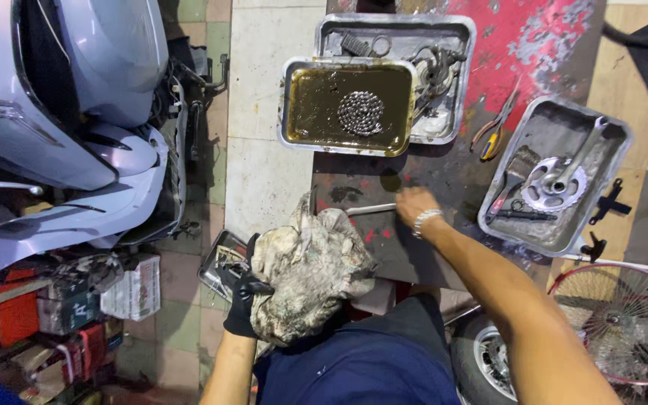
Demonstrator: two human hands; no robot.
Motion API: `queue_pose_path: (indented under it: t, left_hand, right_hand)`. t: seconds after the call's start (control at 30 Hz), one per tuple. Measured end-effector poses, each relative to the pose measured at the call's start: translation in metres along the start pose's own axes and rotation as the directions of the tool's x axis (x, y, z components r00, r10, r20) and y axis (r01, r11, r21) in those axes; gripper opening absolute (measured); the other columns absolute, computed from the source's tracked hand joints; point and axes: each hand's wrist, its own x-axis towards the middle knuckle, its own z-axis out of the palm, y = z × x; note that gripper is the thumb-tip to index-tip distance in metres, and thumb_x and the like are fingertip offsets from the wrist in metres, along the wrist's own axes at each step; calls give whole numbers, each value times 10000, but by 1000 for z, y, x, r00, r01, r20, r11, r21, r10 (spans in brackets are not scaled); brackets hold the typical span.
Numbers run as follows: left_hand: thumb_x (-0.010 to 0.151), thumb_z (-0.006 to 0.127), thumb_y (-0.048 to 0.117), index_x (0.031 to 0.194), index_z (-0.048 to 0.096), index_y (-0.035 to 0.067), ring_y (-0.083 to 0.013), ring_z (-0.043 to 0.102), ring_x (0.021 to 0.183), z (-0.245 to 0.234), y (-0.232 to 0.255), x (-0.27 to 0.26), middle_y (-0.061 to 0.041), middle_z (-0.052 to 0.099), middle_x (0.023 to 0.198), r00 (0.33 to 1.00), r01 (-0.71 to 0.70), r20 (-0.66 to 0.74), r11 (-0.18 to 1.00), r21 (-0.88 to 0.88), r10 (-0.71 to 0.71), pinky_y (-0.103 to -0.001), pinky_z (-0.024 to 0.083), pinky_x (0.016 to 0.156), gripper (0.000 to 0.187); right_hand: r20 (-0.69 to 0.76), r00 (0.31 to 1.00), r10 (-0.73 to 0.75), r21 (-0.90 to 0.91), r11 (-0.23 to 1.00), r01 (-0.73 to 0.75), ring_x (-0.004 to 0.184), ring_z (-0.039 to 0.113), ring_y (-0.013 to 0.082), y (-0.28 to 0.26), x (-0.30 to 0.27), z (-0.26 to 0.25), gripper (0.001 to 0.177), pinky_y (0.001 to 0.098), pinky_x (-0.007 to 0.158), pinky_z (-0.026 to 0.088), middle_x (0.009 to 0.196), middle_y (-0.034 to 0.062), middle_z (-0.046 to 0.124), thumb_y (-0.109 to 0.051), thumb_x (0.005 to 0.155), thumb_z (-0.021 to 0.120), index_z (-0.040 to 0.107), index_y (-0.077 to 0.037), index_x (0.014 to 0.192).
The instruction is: The person cleans various motorcycle engine components by wiping them with a cloth and using a brush over a tray of fluid.
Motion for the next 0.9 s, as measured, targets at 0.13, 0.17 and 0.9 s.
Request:
queue_pose_path:
  t: [0.13, 0.17, 0.9]
  left_hand:
    - [913, 683, 109, 1181, 647, -2, -331, 693, 982, 45, -21, 24, -206, 703, 1056, 997, -40, 74, 992, 116, 32, -450, 572, 883, 292]
    - [909, 686, 111, 1185, 649, 1, -331, 692, 991, 61, -28, 28, -206, 703, 1066, 994, -53, 104, 987, 151, 38, -448, 569, 888, 299]
    - [707, 737, 378, 1234, 681, 117, -397, 645, 1131, 258, 46, 45, -241, 697, 1204, 343, -797, 821, -320, 512, 457, -479, 495, 986, 590]
  right_hand:
    - [131, 867, 481, 39, 871, -489, 866, 760, 356, 41, -47, -35, 225, 488, 697, 608, 1009, 178, 732, -173, 1020, 512, 656, -39, 1128]
    - [210, 839, 502, 148, 832, -535, 934, 737, 376, 39, -59, -49, 316, 482, 764, 593, 1047, 195, 726, -302, 992, 565, 653, -30, 1126]
    - [442, 885, 150, 97, 972, -213, 1471, 233, 394, -104, -112, -149, 797, 677, 1123, 213, 1736, 43, 158, -481, 861, 705, 349, -362, 1564]
